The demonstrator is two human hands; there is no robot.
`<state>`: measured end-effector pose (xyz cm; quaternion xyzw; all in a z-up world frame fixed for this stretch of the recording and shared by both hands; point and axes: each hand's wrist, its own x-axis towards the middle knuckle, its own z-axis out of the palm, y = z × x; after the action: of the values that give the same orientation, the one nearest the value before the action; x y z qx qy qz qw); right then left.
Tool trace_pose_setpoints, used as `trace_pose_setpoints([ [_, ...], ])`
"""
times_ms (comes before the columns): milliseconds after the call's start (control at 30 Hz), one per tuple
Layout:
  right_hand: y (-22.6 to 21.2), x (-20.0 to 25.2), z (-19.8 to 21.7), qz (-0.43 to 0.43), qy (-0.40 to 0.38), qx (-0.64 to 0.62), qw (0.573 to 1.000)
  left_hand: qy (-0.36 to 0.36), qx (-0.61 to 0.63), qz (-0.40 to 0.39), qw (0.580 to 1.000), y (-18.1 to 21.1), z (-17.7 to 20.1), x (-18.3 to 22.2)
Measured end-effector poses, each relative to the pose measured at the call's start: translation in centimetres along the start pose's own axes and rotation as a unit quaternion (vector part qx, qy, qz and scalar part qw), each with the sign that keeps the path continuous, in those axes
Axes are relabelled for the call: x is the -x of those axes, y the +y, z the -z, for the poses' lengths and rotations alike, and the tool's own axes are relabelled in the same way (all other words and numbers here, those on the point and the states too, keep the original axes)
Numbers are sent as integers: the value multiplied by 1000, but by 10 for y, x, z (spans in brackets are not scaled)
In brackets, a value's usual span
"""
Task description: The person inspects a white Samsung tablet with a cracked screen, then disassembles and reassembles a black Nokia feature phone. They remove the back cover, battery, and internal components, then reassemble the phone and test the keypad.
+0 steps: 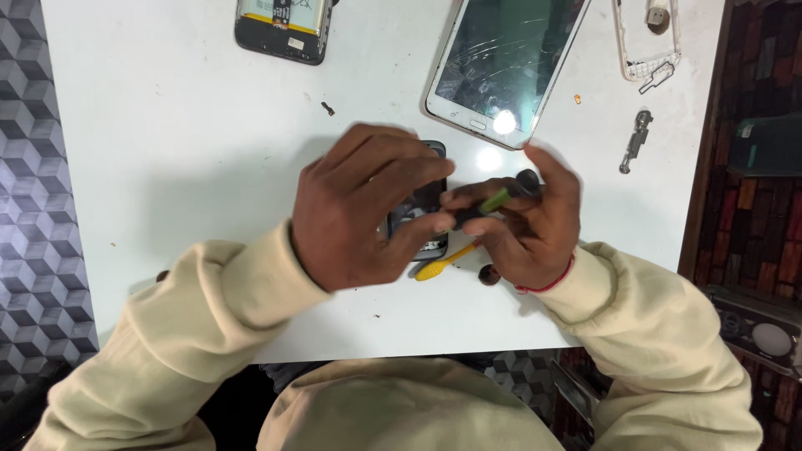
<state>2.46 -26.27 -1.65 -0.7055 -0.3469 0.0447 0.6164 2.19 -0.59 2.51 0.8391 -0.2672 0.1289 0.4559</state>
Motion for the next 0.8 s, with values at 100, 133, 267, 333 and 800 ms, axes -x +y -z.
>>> trace_pose_setpoints([
  [100,5,-4,-4,11,-23,-96,995,-96,-52,-2,994,-16,6,7],
  [133,5,-5,-4,27,-33,-71,997,-124,-53,-1,991,-19,7,8],
  [267,6,-4,-9,52,-38,-39,997,-186,-87,-1,979,-21,3,9],
  [333,7,-4,-9,53,-38,-41,997,-194,-82,6,977,-22,3,9],
  [800,-7,-21,-8,115,-86,69,987,-187,-69,1,980,-21,8,7],
])
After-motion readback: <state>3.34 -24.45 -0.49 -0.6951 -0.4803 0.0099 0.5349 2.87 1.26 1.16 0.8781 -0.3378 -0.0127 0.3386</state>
